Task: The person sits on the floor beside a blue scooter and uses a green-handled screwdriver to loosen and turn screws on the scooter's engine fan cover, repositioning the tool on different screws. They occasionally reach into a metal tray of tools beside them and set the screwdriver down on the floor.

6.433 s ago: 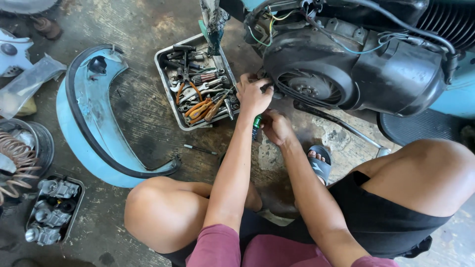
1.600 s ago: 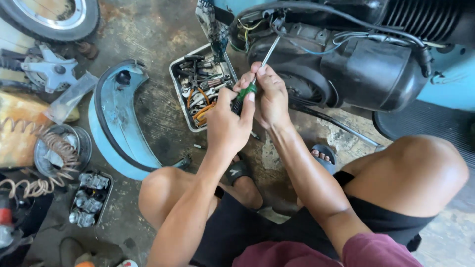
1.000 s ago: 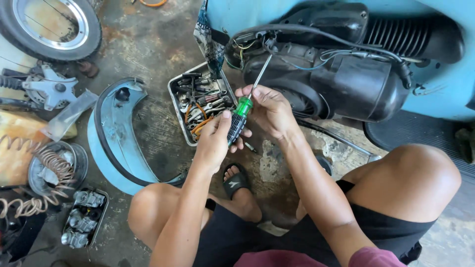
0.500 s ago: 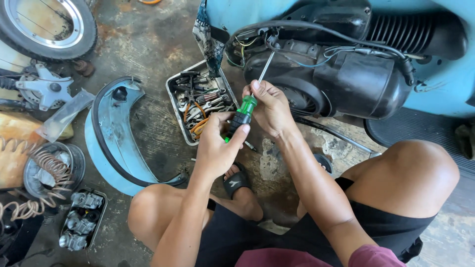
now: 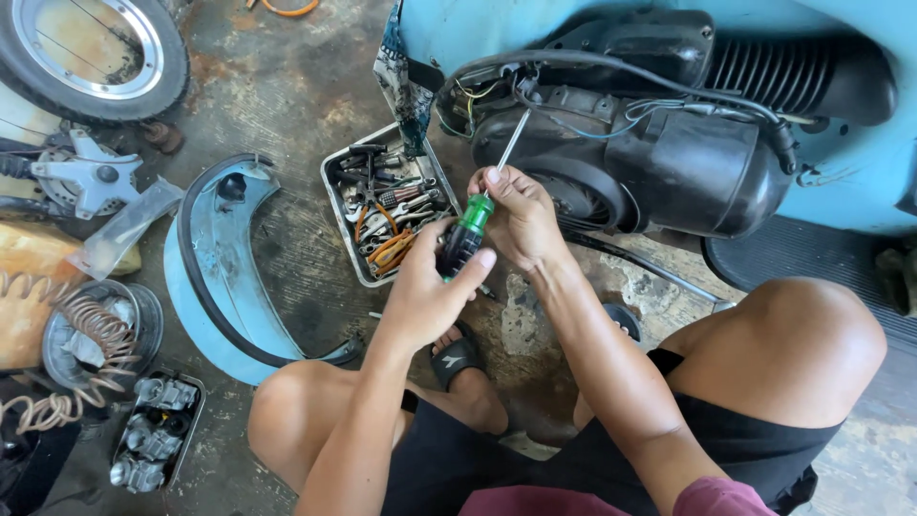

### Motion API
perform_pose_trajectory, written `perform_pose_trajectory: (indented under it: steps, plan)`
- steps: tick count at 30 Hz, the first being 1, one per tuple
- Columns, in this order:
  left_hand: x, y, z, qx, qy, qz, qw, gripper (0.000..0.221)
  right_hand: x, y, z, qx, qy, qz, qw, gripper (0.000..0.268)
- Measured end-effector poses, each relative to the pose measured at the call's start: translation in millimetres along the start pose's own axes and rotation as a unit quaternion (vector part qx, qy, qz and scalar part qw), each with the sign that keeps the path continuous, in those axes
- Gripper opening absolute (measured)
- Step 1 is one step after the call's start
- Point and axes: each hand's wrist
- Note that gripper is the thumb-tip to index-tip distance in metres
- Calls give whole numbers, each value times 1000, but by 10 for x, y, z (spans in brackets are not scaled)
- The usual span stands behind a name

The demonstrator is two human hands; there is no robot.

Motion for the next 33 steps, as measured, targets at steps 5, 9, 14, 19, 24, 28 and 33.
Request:
perform_pose_trajectory:
  steps: [5, 9, 14, 19, 24, 28, 33]
  plan:
    - [68, 12, 21, 8, -29, -38, 999, 44, 41, 46, 106, 19, 20, 47, 999, 27]
    - [80, 18, -24, 21, 2, -20, 1000, 44, -114, 11, 53, 12, -5, 63, 998, 27]
    - [-11, 56, -110, 13, -13, -37, 999, 56, -64, -2, 40, 8, 10, 4, 1000, 22]
    - [39, 17, -10, 32, -14, -12, 999, 52, -21, -14, 11, 12, 24, -22, 999, 23]
    - [75, -6, -43, 25, 17, -5, 1000, 51, 72, 134, 187, 33, 13, 53, 998, 33]
    - [76, -18, -46, 0, 12, -4, 1000, 53, -123, -36, 43, 11, 10, 51, 999, 24]
    - [-4, 30, -118, -1, -11, -16, 1000, 59, 79, 39, 110, 13, 13, 5, 1000, 27]
Point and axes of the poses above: each hand's wrist, its own y-axis away from the middle knuckle, its own x-axis out of the palm, z = x × y, and after that the axes turned 8 degrees about x, right-handed
